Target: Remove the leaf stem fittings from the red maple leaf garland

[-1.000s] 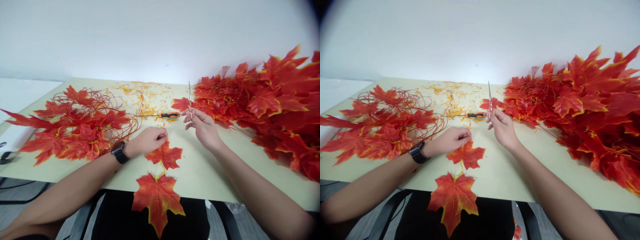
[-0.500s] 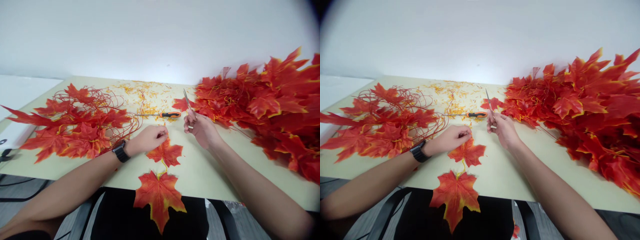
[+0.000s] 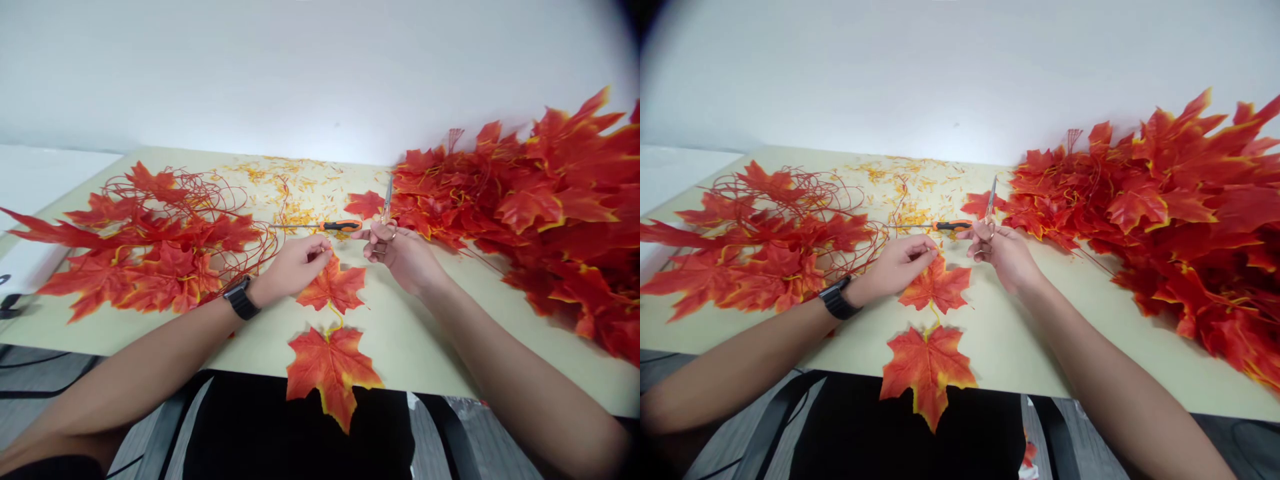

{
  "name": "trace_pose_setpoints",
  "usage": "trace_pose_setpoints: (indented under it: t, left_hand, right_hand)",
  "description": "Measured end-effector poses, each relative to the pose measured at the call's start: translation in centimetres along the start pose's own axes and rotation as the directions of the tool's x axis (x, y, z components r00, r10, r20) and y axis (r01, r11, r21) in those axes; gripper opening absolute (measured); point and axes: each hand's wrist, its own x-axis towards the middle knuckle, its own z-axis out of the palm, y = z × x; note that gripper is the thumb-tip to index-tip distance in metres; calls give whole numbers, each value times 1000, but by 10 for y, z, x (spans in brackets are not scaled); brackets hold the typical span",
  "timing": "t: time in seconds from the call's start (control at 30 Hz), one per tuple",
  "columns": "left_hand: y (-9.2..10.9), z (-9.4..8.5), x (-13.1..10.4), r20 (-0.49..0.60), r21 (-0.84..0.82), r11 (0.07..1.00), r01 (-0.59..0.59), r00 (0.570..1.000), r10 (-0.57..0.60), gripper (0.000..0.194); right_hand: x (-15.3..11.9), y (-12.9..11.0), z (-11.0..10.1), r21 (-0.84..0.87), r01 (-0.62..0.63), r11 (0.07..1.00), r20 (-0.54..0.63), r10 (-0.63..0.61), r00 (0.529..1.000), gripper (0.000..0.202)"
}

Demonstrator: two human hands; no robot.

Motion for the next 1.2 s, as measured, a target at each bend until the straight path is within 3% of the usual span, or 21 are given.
trace_pose_setpoints:
  t: [0.2, 0.4, 0.57, 0.8, 1.2]
  left_hand:
    - [-5, 2, 3, -113, -154, 986, 60, 991, -78, 16]
    - [-9, 2, 4, -151, -258, 963, 80, 981, -122, 14]
    - [-8, 2, 5, -155, -260, 962, 79, 980, -123, 15]
    - [-6, 3, 5, -160, -263, 962, 73, 980, -119, 13]
    - [-4, 2, 5, -163, -285, 955, 79, 978, -129, 15]
  right_hand:
    - [4, 4, -4, -89, 44, 995, -78, -50, 996, 37]
    - [6, 7, -3, -119, 112, 987, -111, -125, 986, 36]
    - [4, 4, -3, -72, 126, 989, -148, -136, 980, 37]
    - [3, 0, -4, -51, 146, 988, -155, -152, 976, 60]
    - [4, 2, -3, -70, 175, 982, -182, -185, 966, 60]
